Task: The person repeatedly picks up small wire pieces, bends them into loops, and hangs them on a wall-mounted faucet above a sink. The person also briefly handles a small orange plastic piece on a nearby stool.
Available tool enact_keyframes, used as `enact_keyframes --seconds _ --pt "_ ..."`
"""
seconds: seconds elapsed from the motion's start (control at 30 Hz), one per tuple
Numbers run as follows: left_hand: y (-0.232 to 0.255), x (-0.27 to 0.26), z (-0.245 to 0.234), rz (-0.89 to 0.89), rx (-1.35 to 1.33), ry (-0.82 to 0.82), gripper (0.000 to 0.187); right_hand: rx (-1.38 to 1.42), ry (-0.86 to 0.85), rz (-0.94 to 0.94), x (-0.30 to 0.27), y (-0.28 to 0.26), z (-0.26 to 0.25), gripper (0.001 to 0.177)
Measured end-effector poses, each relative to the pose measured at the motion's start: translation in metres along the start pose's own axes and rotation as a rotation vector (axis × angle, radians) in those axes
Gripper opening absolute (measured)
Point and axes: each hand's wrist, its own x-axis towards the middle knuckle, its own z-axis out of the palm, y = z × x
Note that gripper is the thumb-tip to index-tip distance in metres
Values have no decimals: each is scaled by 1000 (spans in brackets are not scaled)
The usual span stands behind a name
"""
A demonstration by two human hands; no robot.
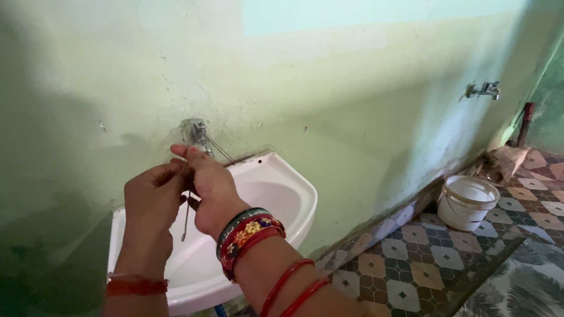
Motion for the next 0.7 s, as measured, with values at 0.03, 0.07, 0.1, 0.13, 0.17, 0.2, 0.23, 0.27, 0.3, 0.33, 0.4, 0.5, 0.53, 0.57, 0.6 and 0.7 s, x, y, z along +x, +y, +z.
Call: enact_keyframes --seconds 0.03,0.07,0.1,0.13,0.17,0.2,0.23,0.27,0.3,0.33,0.4,0.5,0.53,0.57,0.6,0.7 --pt "2 0 0 31 -3 -9 23 -4 -2 -15 2 -2 -1 24" --pt "3 -2 -1 -1 22 -5 23 -7 -3 -31 3 -6 -3 23" --pt "1 -5 -2 -36 47 -4 24 -9 0 -45 3 -9 -5 23" --pt "-1 -7 -3 -71 72 -2 24 2 14 -44 2 -11 -4 23" --pt "-4 -10 -3 -86 73 -8 24 5 33 -46 1 -15 -5 23" --pt "-9 -15 -6 -101 75 -14 24 9 52 -49 -1 -18 -6 24" --pt "-11 -18 -8 -107 83 -18 24 -11 68 -36 -3 -22 -5 25" --pt "-13 -20 -7 -106 62 -28 24 -30 83 -24 -6 -25 -5 27" --pt "-17 -25 -6 -113 41 -37 24 -49 103 -5 -9 -25 -5 29" --pt "-19 -27 -4 -120 21 -47 24 -39 97 -14 -11 -23 -4 29" --pt "-17 -25 2 -74 58 -21 23 -27 86 -31 -13 -18 -3 29" --pt "-14 -19 11 -10 24 37 25 14 -10 -76 -8 -14 -4 30" --pt "-14 -18 13 11 -5 57 27 55 -22 -60 -7 -10 -4 30" --pt "-16 -16 15 47 -17 71 30 95 -35 -45 -6 -5 -5 31" --pt "-17 -13 19 84 -28 85 34 135 -49 -31 -5 -1 -5 32" --pt "-21 -13 23 80 -64 123 42 193 -115 -58 8 -1 -7 32"
